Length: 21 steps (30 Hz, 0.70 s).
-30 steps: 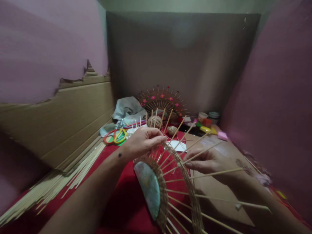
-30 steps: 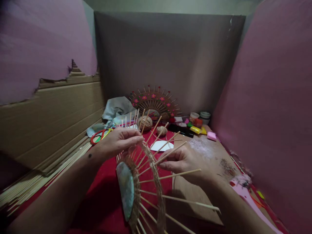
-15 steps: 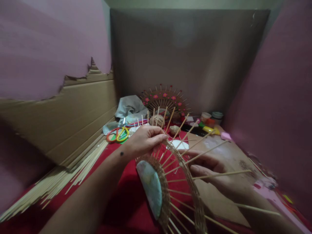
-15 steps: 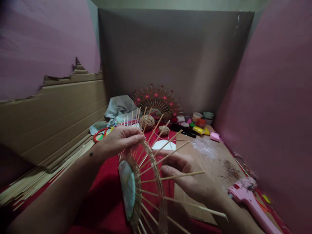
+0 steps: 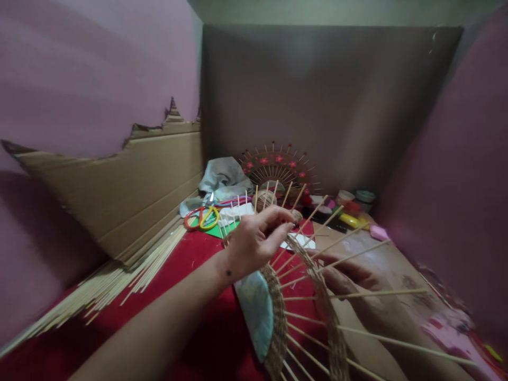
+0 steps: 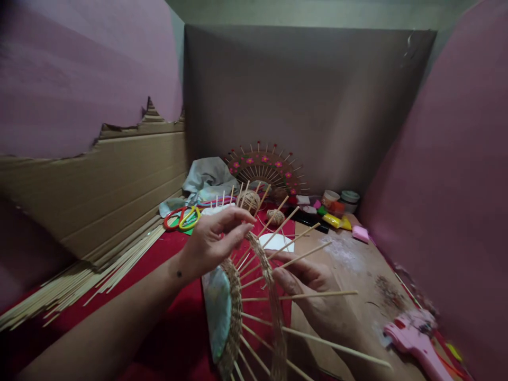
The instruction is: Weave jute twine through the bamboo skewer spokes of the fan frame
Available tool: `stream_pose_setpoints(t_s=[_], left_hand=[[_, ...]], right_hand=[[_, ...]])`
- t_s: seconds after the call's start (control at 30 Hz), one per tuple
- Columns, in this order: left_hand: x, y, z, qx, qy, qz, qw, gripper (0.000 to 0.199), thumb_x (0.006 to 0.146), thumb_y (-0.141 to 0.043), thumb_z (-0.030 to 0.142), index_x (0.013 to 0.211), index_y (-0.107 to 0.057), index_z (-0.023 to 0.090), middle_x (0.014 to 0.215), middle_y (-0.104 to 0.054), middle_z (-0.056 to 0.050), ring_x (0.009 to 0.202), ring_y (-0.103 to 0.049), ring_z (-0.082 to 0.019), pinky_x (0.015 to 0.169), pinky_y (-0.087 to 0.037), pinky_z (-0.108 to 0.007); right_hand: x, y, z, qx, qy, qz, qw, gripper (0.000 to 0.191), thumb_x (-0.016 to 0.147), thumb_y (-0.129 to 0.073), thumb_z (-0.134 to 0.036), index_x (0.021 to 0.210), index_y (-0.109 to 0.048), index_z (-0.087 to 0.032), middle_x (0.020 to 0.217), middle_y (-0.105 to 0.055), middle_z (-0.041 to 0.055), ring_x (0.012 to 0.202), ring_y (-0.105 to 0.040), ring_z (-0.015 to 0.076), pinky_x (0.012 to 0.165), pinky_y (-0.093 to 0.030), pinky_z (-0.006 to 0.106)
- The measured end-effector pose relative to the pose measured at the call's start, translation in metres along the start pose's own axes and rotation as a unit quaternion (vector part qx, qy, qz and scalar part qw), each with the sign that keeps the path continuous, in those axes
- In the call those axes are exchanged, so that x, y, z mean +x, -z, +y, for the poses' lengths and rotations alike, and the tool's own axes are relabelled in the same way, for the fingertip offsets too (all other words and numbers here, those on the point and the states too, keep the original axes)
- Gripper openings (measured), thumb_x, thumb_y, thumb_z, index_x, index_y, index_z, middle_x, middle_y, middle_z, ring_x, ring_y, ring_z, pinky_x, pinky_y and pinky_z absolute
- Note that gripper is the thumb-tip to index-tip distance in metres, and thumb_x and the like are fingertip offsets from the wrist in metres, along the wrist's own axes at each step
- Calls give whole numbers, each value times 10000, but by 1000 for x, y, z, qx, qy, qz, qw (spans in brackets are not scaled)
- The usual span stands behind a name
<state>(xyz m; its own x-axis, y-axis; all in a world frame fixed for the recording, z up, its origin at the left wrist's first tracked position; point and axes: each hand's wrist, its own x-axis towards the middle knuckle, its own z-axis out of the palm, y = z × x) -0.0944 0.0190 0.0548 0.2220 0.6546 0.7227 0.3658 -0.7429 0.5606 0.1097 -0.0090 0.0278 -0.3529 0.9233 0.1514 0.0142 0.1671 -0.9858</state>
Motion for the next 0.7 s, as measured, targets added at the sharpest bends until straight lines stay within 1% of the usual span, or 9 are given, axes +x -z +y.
stream_pose_setpoints(t_s=[0.07, 0.13, 0.2, 0.33, 0.43, 0.57, 0.63, 0.7], left_hand=[[-7, -9, -1, 75, -89, -1, 993, 106, 843, -487, 180, 876, -579, 140, 647, -587, 2, 531, -495, -74, 507, -405, -225], [-13, -17, -3, 142, -174, -14, 974, 109, 837, -473, 159, 870, -573, 129, 653, -605, -6, 542, -509, -88, 535, -421, -249], [-17, -23, -4, 187, -226, -21, 956, 117, 839, -461, 155, 878, -567, 124, 643, -611, -6, 530, -507, -97, 522, -414, -262], [-20, -28, -5, 209, -252, -26, 945, 128, 843, -455, 145, 911, -560, 117, 663, -628, -7, 552, -540, -100, 504, -413, -263], [-20, -29, -4, 226, -261, -45, 938, 130, 835, -435, 126, 871, -560, 125, 622, -608, 3, 544, -546, -99, 485, -410, -261], [-21, -32, -6, 254, -262, -66, 929, 134, 801, -422, 102, 818, -549, 143, 613, -607, 3, 545, -547, -104, 493, -419, -266], [-23, -34, -8, 262, -264, -73, 925, 126, 778, -429, 91, 780, -538, 156, 606, -595, 7, 537, -532, -105, 501, -423, -266], [-24, -36, -9, 263, -270, -78, 923, 120, 766, -432, 89, 761, -528, 161, 604, -583, 9, 536, -522, -105, 503, -422, -267]], right_hand=[[1, 0, 1, 6, -12, 14, 1000, 231, 753, -646, -389, 970, -691, -322, 956, -699, 12, 820, -653, 180, 708, -548, 298], [2, 1, 3, -1, -17, 38, 999, 223, 731, -666, -394, 935, -705, -312, 937, -702, 15, 805, -650, 180, 683, -544, 286], [4, 3, 4, -11, -19, 55, 998, 223, 721, -675, -395, 919, -712, -299, 915, -705, 19, 790, -645, 177, 681, -535, 277], [9, 9, 9, -11, -41, 60, 997, 282, 727, -666, -407, 975, -701, -277, 877, -708, 30, 743, -634, 170, 698, -516, 291], [14, 13, 13, 12, -58, 72, 996, 324, 702, -678, -432, 968, -703, -248, 833, -708, 41, 683, -621, 171, 649, -503, 301], [22, 16, 11, 41, -74, 100, 991, 329, 662, -709, -418, 919, -709, -212, 681, -680, 30, 599, -587, 157, 547, -462, 269], [26, 18, 7, 45, -64, 99, 992, 301, 657, -707, -417, 879, -712, -214, 632, -660, 22, 555, -562, 147, 502, -439, 256], [29, 20, 4, 28, -36, 86, 995, 274, 680, -675, -439, 851, -712, -228, 616, -650, 22, 524, -542, 146, 478, -430, 263]])
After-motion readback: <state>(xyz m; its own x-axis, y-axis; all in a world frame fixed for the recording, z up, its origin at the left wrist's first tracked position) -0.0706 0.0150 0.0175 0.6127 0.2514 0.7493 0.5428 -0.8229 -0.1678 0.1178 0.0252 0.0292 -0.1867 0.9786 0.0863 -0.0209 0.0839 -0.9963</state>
